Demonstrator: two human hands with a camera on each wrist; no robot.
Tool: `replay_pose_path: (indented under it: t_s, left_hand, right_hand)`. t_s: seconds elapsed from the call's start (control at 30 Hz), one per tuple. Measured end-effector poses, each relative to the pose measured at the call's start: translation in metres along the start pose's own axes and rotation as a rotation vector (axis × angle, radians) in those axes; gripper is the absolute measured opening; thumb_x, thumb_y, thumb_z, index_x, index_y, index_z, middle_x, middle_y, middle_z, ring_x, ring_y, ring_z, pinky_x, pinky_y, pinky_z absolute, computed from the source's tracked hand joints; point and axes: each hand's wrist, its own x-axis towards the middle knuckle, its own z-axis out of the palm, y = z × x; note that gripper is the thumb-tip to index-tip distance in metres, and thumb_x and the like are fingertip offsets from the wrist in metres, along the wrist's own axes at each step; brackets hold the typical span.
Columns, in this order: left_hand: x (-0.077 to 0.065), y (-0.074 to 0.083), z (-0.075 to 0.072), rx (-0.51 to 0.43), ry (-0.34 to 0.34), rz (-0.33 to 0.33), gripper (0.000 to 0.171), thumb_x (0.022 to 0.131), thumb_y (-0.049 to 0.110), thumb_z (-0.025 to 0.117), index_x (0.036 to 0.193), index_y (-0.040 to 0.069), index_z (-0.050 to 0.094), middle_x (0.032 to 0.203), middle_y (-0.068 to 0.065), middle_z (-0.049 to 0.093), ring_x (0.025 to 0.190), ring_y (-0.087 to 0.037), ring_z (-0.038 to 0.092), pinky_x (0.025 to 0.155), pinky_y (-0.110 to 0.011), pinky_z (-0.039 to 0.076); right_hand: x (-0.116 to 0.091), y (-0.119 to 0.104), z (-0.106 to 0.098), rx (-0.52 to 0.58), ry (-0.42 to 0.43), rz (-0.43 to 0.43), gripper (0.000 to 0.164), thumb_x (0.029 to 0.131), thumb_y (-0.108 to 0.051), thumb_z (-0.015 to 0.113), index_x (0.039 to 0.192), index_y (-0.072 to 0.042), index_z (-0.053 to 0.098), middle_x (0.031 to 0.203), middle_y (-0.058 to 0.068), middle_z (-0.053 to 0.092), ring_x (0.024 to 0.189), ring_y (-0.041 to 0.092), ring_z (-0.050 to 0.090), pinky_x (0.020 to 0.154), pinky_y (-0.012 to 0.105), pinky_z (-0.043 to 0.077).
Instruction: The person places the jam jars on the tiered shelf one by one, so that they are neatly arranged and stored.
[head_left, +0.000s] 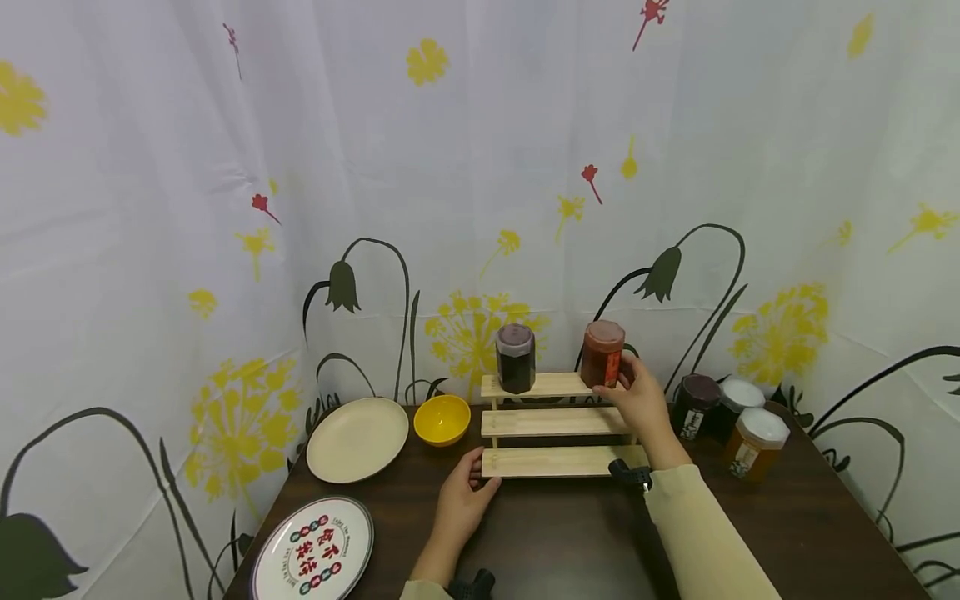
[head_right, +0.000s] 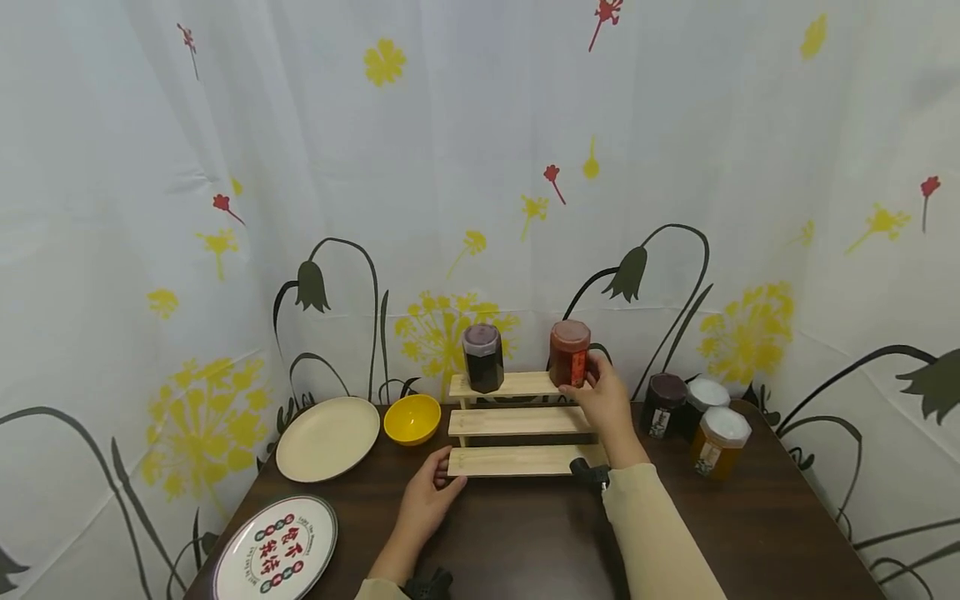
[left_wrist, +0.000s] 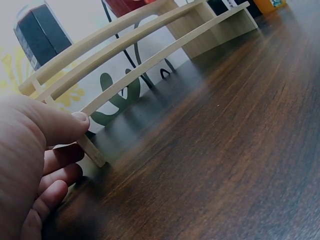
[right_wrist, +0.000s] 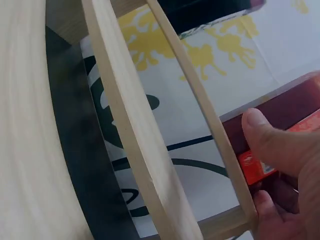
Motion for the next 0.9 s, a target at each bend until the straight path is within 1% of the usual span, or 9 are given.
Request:
replay_pose_path:
  t_s: [0.07, 0.13, 0.23, 0.33, 0.43, 0.57, 0.67, 0.8, 0.9]
  left_hand:
    - [0.0, 0.0, 0.0, 0.002, 0.002, 0.0, 0.06, 0.096, 0.022, 0.084, 0.15, 0.01, 0.062, 0.126, -0.006, 0.074, 0.11, -0.017, 0.066, 0.097, -0.036, 0.055]
    - [0.0, 0.0, 0.0, 0.003, 0.0, -0.004, 0.06, 0.096, 0.023, 0.084, 0.15, 0.01, 0.062, 0.126, -0.006, 0.074, 0.109, -0.017, 0.065, 0.096, -0.035, 0.054]
    - [0.0, -0.001, 0.001, -0.002, -0.004, -0.018, 0.059, 0.096, 0.022, 0.085, 0.15, 0.011, 0.062, 0.126, -0.005, 0.074, 0.11, -0.017, 0.066, 0.097, -0.035, 0.054]
    - [0.002, -0.001, 0.002, -0.004, -0.002, -0.024, 0.059, 0.096, 0.023, 0.084, 0.15, 0.012, 0.062, 0.127, -0.005, 0.074, 0.11, -0.017, 0.066, 0.098, -0.037, 0.054]
    - [0.004, -0.001, 0.002, -0.002, 0.005, -0.017, 0.06, 0.097, 0.025, 0.084, 0.151, 0.012, 0.062, 0.128, -0.004, 0.074, 0.11, -0.017, 0.066, 0.099, -0.039, 0.054]
    - [0.004, -0.001, 0.001, 0.008, 0.008, -0.015, 0.06, 0.097, 0.025, 0.084, 0.15, 0.012, 0.062, 0.127, -0.005, 0.074, 0.11, -0.018, 0.065, 0.099, -0.04, 0.055]
    - [0.002, -0.002, 0.001, 0.013, 0.001, -0.011, 0.061, 0.096, 0.026, 0.085, 0.15, 0.01, 0.062, 0.127, -0.006, 0.074, 0.109, -0.018, 0.065, 0.098, -0.04, 0.055]
    - [0.002, -0.003, 0.001, 0.009, -0.005, -0.017, 0.061, 0.095, 0.026, 0.085, 0.15, 0.01, 0.062, 0.127, -0.005, 0.074, 0.109, -0.017, 0.065, 0.097, -0.039, 0.055]
    - [0.005, 0.0, 0.0, 0.007, 0.002, -0.011, 0.061, 0.096, 0.027, 0.084, 0.15, 0.011, 0.062, 0.128, -0.005, 0.074, 0.11, -0.017, 0.065, 0.099, -0.04, 0.055]
  right_hand:
    - [-0.004, 0.003, -0.001, -0.012, -0.004, -0.018, 0.089, 0.095, -0.02, 0.087, 0.168, -0.007, 0.037, 0.172, 0.023, 0.042, 0.159, 0.044, 0.042, 0.128, 0.057, 0.039]
    - [-0.01, 0.006, -0.005, -0.029, 0.004, -0.021, 0.09, 0.097, -0.027, 0.085, 0.169, -0.007, 0.035, 0.172, 0.022, 0.041, 0.159, 0.044, 0.042, 0.128, 0.06, 0.037]
    - [-0.022, 0.011, -0.011, -0.062, 0.032, -0.025, 0.087, 0.099, -0.034, 0.083, 0.167, -0.007, 0.038, 0.17, 0.021, 0.044, 0.156, 0.043, 0.046, 0.125, 0.062, 0.04]
    - [-0.034, 0.012, -0.018, -0.097, 0.066, -0.058, 0.081, 0.1, -0.037, 0.081, 0.164, -0.007, 0.043, 0.167, 0.02, 0.049, 0.154, 0.043, 0.048, 0.123, 0.062, 0.042]
    - [-0.044, 0.008, -0.026, -0.092, 0.095, -0.088, 0.075, 0.101, -0.034, 0.08, 0.162, -0.006, 0.046, 0.165, 0.021, 0.051, 0.155, 0.043, 0.047, 0.126, 0.06, 0.04]
    - [-0.058, 0.002, -0.036, -0.1, 0.125, -0.087, 0.069, 0.101, -0.028, 0.081, 0.159, -0.005, 0.05, 0.162, 0.021, 0.054, 0.155, 0.043, 0.047, 0.128, 0.058, 0.037]
    - [-0.068, -0.001, -0.044, -0.149, 0.143, -0.099, 0.067, 0.1, -0.026, 0.082, 0.157, -0.007, 0.053, 0.16, 0.019, 0.057, 0.153, 0.043, 0.048, 0.126, 0.06, 0.038]
    - [-0.08, -0.006, -0.059, -0.227, 0.173, -0.168, 0.067, 0.097, -0.021, 0.086, 0.155, -0.007, 0.055, 0.156, 0.019, 0.06, 0.15, 0.045, 0.05, 0.121, 0.064, 0.04]
    - [-0.084, -0.011, -0.071, -0.274, 0.204, -0.228, 0.068, 0.095, -0.019, 0.087, 0.153, -0.005, 0.056, 0.153, 0.02, 0.062, 0.146, 0.046, 0.052, 0.117, 0.065, 0.041]
